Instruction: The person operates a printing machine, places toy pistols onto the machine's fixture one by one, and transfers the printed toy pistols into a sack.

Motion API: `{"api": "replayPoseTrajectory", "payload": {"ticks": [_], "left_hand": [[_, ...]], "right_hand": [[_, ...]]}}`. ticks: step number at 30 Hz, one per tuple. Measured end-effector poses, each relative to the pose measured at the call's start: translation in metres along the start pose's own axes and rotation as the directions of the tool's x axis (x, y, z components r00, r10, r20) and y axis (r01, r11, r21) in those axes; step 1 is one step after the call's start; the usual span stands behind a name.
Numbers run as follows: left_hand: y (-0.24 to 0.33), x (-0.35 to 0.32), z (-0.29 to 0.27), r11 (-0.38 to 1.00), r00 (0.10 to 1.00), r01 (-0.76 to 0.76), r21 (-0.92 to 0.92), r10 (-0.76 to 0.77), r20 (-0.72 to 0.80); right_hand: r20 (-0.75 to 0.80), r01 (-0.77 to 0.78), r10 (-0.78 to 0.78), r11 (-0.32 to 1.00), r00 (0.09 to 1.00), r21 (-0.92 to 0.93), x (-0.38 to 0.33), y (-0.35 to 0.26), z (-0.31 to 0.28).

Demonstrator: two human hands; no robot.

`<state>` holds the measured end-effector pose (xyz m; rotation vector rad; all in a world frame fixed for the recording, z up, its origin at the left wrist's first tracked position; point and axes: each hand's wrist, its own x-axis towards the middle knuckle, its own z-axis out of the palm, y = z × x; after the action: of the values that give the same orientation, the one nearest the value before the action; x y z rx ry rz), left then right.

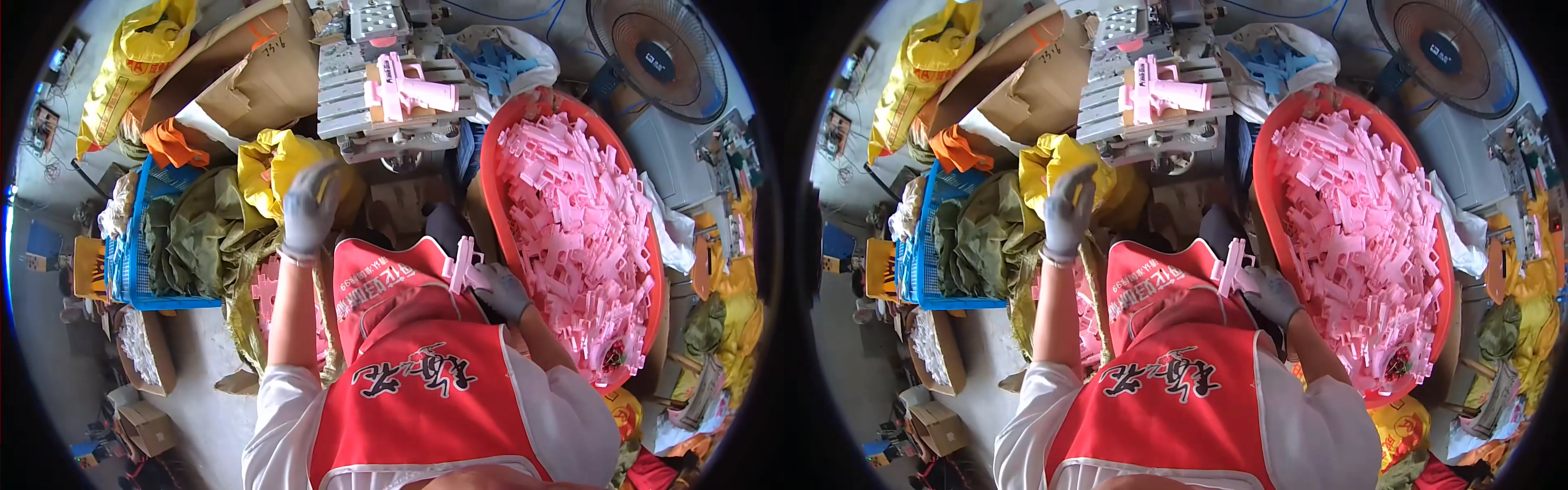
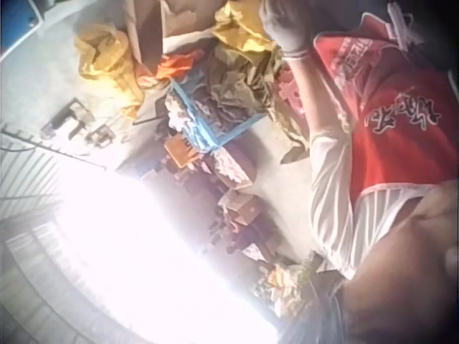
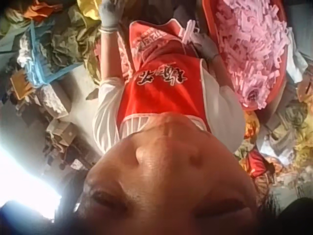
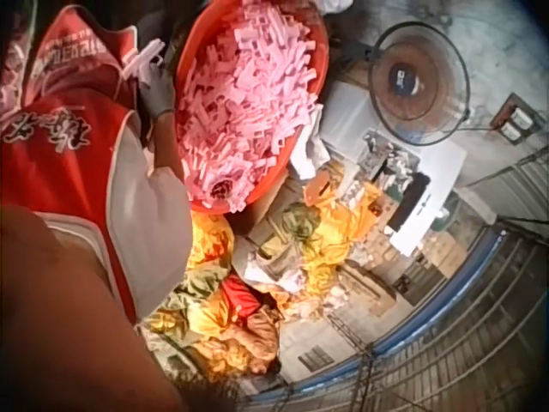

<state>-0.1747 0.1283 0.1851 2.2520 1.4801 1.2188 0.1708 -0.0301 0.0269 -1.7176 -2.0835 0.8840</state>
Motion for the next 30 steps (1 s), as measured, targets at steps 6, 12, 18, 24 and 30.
{"api": "replayPoseTrajectory", "payload": {"ticks": [6,12,18,24,30], "left_hand": [[0.019,0.098,0.012,0.954,0.955,-0.295,0.052,0.297,-0.025],[0.004,0.128,0.022,0.974,0.958,-0.195,-0.111,0.214,0.189],[0.0,0.087,-0.001,0.96,0.983,-0.067,-0.271,0.016,-0.185],[-0.063,-0.057,-0.056,0.906,0.877,0.422,-0.007,-0.411,-0.251],[-0.1,-0.2,-0.093,0.764,0.72,0.645,-0.014,-0.614,-0.323]], "right_hand": [[0.078,0.005,-0.017,0.987,0.997,0.158,0.003,0.005,-0.02],[-0.173,-0.018,0.183,0.734,0.968,0.679,0.008,0.008,-0.039],[-0.609,0.393,-0.066,0.817,0.791,0.422,0.083,-0.058,-0.133],[-0.53,0.599,-0.643,0.748,0.552,-0.284,0.184,-0.123,-0.19],[-0.323,0.653,-0.75,0.662,0.577,-0.368,0.237,-0.125,-0.195]]}}
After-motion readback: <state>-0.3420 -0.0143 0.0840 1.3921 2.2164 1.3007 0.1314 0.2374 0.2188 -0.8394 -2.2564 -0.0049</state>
